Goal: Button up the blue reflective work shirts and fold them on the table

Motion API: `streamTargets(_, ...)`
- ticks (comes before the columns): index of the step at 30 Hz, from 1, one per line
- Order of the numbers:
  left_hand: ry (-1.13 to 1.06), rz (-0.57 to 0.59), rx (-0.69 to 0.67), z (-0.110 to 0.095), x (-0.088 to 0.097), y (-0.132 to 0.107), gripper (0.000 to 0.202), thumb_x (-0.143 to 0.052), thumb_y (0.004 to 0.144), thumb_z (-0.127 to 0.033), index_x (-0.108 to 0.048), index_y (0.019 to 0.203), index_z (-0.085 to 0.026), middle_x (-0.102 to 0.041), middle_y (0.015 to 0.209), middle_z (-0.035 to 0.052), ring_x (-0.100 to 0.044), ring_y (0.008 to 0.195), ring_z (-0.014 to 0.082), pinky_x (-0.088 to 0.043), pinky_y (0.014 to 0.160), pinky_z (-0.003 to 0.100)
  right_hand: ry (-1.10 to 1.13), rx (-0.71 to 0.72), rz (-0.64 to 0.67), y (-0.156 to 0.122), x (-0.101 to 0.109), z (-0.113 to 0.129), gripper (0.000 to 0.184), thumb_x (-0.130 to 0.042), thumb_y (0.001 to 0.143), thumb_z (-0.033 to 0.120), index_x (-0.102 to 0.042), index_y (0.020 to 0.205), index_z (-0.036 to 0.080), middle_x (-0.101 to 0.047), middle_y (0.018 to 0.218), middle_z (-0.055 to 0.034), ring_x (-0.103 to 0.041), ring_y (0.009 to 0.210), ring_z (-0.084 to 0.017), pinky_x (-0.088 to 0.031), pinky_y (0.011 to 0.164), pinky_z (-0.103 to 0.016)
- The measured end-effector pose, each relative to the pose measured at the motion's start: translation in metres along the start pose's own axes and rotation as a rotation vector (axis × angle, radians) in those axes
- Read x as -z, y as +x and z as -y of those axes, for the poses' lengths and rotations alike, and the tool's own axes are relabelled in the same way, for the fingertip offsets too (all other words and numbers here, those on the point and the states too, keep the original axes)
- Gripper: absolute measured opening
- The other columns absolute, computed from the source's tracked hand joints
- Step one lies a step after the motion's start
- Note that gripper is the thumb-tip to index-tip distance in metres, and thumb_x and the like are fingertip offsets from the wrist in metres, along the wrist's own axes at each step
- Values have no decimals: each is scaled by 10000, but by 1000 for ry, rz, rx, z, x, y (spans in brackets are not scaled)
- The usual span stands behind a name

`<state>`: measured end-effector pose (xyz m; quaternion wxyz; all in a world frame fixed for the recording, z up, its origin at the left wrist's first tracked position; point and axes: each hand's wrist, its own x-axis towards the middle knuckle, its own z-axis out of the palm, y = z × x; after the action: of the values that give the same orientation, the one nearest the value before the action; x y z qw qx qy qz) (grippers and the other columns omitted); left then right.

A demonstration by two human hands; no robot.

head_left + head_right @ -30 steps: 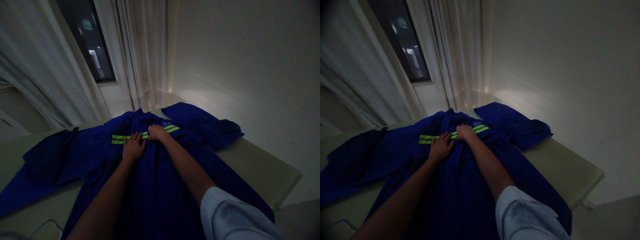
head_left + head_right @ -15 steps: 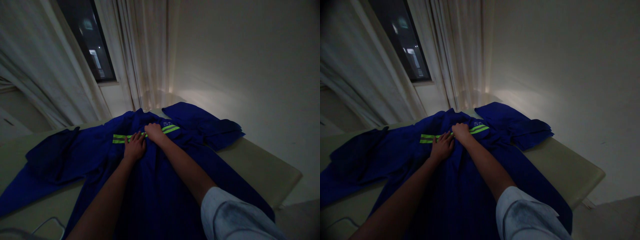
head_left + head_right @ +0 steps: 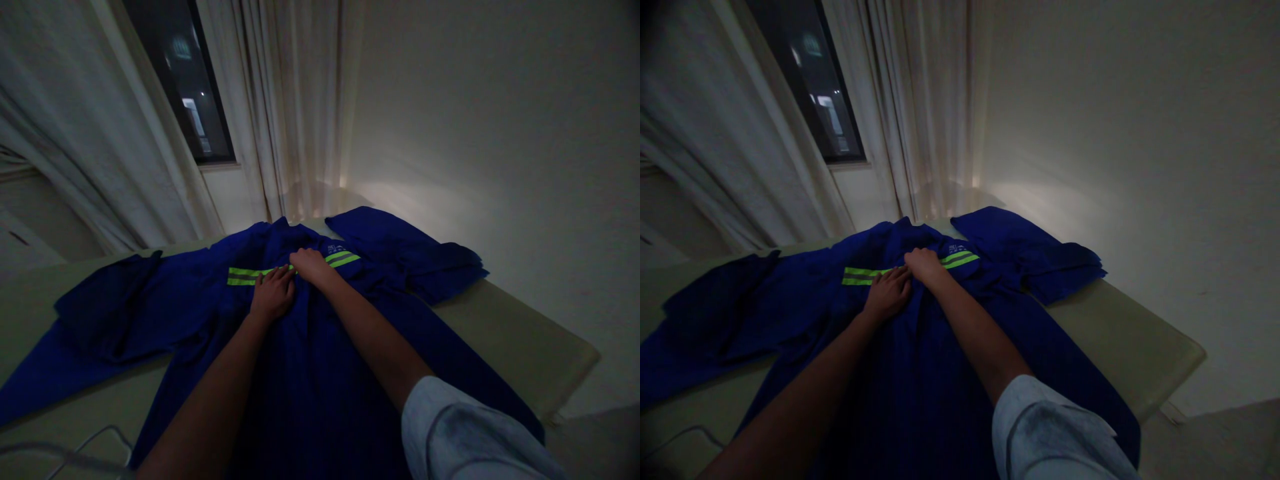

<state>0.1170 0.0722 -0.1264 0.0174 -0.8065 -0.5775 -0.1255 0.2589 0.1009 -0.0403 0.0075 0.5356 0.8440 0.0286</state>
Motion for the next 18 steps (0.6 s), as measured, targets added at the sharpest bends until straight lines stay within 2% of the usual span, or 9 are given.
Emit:
streamTargets(4, -14, 16, 20, 0, -1, 1, 493, -329, 1059, -398, -598, 1463, -310, -487, 1626, 28, -444, 1488, 320, -283, 1232, 636, -44, 98, 55, -22, 4, 5, 315, -481, 1049, 144, -703, 1273, 136, -739, 1209, -215, -734, 1148, -287, -574, 939, -369)
streamTargets(9, -41, 42, 25, 1, 0, 1, 580, -313, 1056, -547, -507, 1550, -312, -425, 1665, 43, -396, 1517, 346, -255, 1232, 647, -134, 308, 80, -82, 6, 10, 262, -512, 1024, 101, -728, 1169, 138, -771, 1128, -172, -755, 1048, -264, -556, 846, -324)
streamTargets(14, -47, 66, 22, 0, 2, 2, 665, -315, 1028, -654, -470, 1577, -313, -392, 1683, 59, -349, 1542, 349, -216, 1246, 628, -150, 530, 81, -181, 9, 29, 182, -557, 1023, 135, -735, 991, 144, -769, 948, -115, -735, 857, -223, -508, 766, -335)
streamTargets(18, -48, 73, 18, 2, 0, 1, 661, -298, 1036, -641, -476, 1574, -302, -382, 1689, 60, -339, 1548, 345, -200, 1251, 631, -82, 555, -51, -283, 8, 46, 154, -604, 1003, 172, -688, 876, 195, -717, 804, -52, -653, 726, -190, -469, 714, -355)
